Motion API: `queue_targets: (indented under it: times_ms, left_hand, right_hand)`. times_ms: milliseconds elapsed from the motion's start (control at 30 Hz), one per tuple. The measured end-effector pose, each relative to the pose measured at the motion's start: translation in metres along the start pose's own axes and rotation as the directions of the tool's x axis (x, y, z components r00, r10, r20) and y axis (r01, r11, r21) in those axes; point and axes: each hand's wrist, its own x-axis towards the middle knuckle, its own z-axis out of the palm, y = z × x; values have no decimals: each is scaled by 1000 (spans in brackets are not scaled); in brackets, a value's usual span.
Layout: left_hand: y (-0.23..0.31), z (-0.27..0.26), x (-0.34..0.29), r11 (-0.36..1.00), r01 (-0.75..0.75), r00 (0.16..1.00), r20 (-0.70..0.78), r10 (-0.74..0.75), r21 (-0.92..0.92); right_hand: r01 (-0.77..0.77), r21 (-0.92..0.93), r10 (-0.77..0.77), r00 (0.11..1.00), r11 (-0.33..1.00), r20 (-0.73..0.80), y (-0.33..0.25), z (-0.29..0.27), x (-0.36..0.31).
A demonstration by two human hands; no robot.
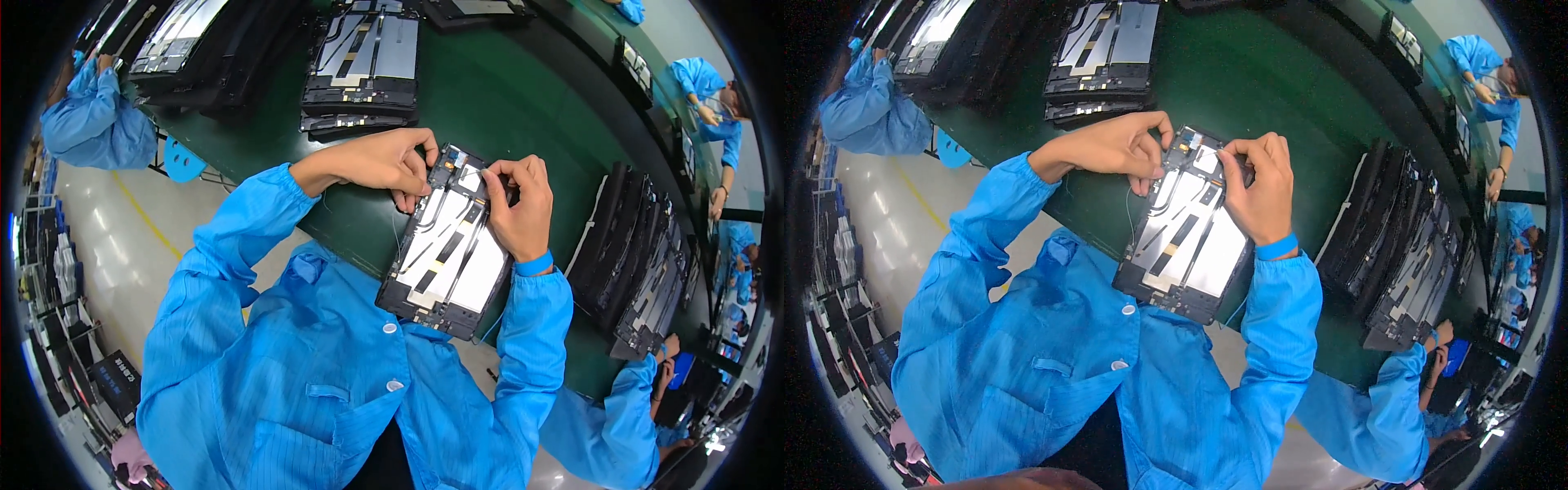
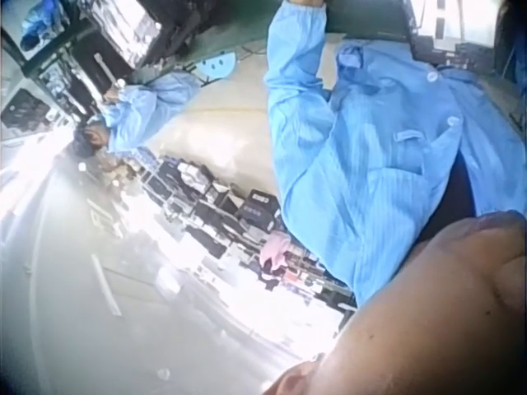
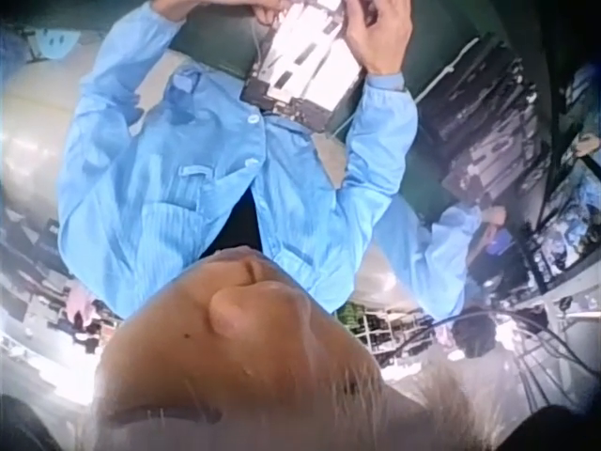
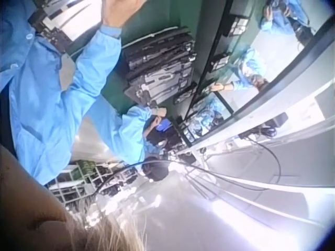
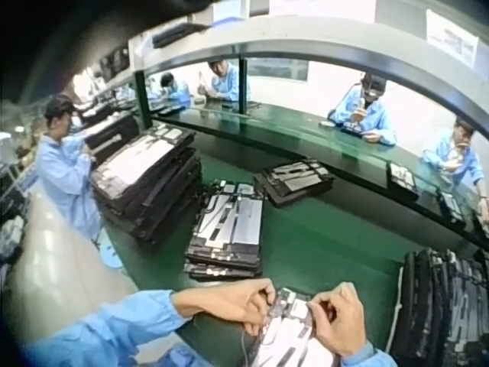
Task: The person assembles electronic tablets on an assembly line by connecting and pressing internal ribbon cables and components into the device chassis by hand, sliding completed units along the conveyor line, and picking up new ones.
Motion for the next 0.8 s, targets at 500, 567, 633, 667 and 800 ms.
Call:
queue_targets:
  times_ms: [500, 567, 633, 667, 800]
  left_hand:
    - [4, 6, -3, 999, -6, 1000, -29, 7, 34]
    - [4, 6, -3, 999, -13, 1000, -27, 14, 34]
    - [5, 6, -4, 999, -19, 1000, -24, 20, 33]
    - [6, 7, -4, 999, -10, 999, -30, 12, 36]
    - [7, 8, -4, 999, 4, 999, -43, -2, 41]
  right_hand:
    - [18, 37, -21, 997, 999, 75, 2, -3, -3]
    - [22, 38, -25, 995, 999, 94, 2, -4, -3]
    - [24, 38, -28, 993, 999, 112, 2, -5, -3]
    - [27, 33, -31, 991, 999, 128, 1, -6, -2]
    - [56, 27, -60, 988, 998, 143, 2, -7, -3]
